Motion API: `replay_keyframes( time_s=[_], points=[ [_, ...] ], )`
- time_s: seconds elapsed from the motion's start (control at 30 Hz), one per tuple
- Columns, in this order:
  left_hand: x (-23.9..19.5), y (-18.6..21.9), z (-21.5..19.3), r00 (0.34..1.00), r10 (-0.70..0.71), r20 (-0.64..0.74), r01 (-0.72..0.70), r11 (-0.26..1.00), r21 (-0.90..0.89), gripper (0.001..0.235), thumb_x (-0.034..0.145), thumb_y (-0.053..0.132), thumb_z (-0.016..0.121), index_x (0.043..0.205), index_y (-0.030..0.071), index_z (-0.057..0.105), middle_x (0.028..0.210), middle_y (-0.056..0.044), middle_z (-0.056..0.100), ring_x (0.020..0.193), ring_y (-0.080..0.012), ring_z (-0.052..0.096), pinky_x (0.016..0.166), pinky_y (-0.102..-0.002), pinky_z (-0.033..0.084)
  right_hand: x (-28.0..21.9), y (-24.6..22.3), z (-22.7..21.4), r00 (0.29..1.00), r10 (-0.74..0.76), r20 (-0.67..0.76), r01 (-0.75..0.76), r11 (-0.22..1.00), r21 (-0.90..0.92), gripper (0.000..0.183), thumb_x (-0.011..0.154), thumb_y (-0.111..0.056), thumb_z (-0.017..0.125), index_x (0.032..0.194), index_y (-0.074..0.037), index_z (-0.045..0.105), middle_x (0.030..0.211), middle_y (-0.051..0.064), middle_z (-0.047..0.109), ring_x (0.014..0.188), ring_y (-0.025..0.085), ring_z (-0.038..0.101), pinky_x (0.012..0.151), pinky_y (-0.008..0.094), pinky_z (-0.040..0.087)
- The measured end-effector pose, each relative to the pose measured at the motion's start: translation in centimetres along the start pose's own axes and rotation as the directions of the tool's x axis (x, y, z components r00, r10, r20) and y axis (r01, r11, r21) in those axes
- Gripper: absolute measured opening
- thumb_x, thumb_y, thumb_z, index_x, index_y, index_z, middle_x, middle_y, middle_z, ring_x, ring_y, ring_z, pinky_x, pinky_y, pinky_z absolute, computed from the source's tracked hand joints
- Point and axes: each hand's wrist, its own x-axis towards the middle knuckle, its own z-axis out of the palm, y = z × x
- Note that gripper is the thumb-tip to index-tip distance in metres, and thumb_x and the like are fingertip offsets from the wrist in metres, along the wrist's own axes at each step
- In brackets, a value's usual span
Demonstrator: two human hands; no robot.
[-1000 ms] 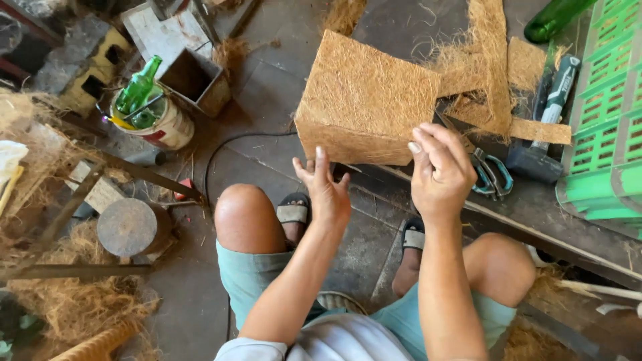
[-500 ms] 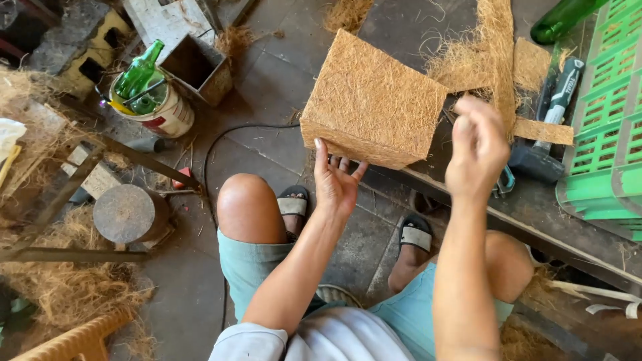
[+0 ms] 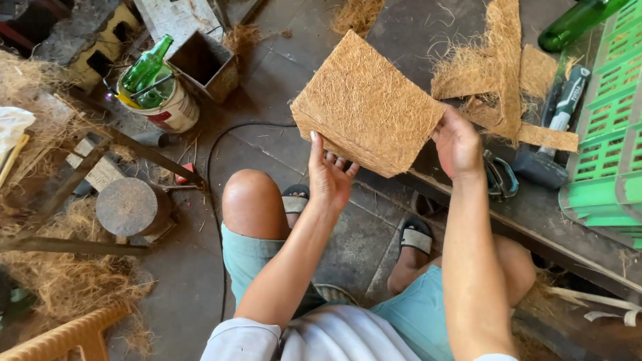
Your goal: The person assembles a rectangular box from coconut fiber sheets by folding and stapling the edges together. They then move the box to a white table and use a pneumatic spray gun to apply a coating to the interior and exterior surfaces.
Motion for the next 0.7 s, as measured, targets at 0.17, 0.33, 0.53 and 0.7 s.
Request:
replay_keyframes(
  time_s=[0.17, 0.33, 0.53, 0.7],
  points=[
    [1.3, 0.4, -0.9, 1.0, 0.012, 0.009, -0.013, 0.996, 0.085, 0.106, 0.08, 0.068, 0.065, 0.157, 0.019, 0.012, 0.143, -0.016, 0.039, 0.131, -0.0366, 0.044, 0.102, -0.057, 0.037, 0.3, 5.5, -2.5, 0.989, -0.125, -0.072, 0.097, 0.946, -0.31, 0.04, 0.078, 0.001, 0.049, 0.115, -0.001, 0.063, 0.1, 0.009, 0.061, 0.1, 0.024, 0.061, 0.089, 0.035, 0.048],
    [1.9, 1.1, -1.6, 1.0, 0.014, 0.001, -0.014, 0.997, 0.082, 0.104, 0.08, 0.065, 0.067, 0.156, 0.022, 0.01, 0.146, -0.02, 0.038, 0.134, -0.0441, 0.043, 0.101, -0.068, 0.036, 1.9, 14.9, -8.3, 0.925, -0.367, 0.1, 0.338, 0.67, -0.661, 0.045, 0.069, 0.008, 0.04, 0.103, 0.01, 0.069, 0.091, 0.031, 0.064, 0.102, 0.049, 0.061, 0.085, 0.052, 0.048],
    [0.9, 1.9, -1.0, 1.0, 0.01, 0.02, -0.011, 0.999, 0.045, 0.103, 0.08, 0.063, 0.068, 0.154, 0.019, 0.012, 0.149, -0.023, 0.034, 0.136, -0.0456, 0.04, 0.103, -0.067, 0.037, -3.2, -0.3, 4.4, 0.979, -0.187, -0.082, 0.145, 0.92, -0.365, 0.02, 0.093, 0.005, 0.049, 0.092, -0.004, 0.067, 0.068, 0.002, 0.049, 0.069, 0.012, 0.051, 0.069, 0.029, 0.051],
    [0.3, 2.3, -0.6, 0.997, 0.038, 0.071, -0.038, 0.999, -0.013, 0.101, 0.082, 0.061, 0.067, 0.156, 0.021, 0.011, 0.15, -0.02, 0.036, 0.136, -0.0442, 0.04, 0.104, -0.065, 0.037, -3.4, 1.7, 2.0, 0.988, -0.072, -0.134, 0.065, 0.996, -0.055, 0.026, 0.097, -0.011, 0.056, 0.119, -0.002, 0.065, 0.1, 0.011, 0.066, 0.092, 0.019, 0.068, 0.082, 0.044, 0.061]
  ],
)
